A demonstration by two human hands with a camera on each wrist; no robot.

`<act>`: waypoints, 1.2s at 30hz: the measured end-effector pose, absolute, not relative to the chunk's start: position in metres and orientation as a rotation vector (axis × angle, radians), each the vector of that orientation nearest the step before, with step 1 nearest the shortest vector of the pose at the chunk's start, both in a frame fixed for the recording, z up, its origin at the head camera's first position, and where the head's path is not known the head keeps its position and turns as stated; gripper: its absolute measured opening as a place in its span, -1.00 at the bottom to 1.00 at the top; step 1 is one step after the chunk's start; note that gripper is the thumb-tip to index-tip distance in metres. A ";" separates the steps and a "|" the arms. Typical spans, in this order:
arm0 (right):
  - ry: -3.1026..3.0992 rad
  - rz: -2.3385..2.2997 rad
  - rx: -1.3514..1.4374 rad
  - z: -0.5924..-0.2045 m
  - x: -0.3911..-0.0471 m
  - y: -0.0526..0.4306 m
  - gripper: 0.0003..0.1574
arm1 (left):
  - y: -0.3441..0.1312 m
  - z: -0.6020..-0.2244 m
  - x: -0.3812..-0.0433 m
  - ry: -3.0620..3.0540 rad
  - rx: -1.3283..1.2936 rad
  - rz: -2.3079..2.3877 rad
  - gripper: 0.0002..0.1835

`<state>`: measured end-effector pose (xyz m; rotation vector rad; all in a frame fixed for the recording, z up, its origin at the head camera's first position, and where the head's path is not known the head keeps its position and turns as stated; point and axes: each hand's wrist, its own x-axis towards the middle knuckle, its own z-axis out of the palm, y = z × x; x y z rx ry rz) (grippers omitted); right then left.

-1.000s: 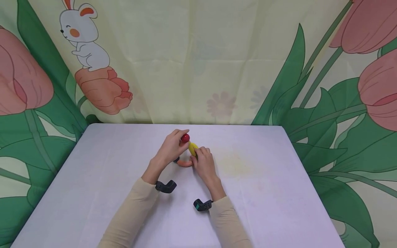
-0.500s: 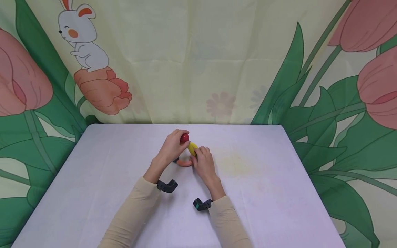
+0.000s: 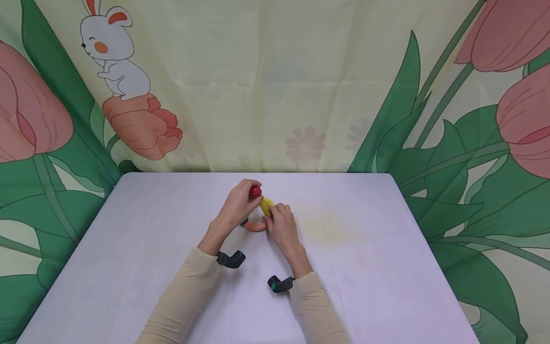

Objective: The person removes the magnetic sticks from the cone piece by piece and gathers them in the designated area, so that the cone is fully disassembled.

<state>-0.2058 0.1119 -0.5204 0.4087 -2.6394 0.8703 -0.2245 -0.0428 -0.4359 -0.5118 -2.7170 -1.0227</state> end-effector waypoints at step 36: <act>-2.631 0.891 0.397 -0.522 -0.207 0.110 -0.60 | -0.051 -0.441 -0.225 -2.644 -0.515 -1.070 -0.62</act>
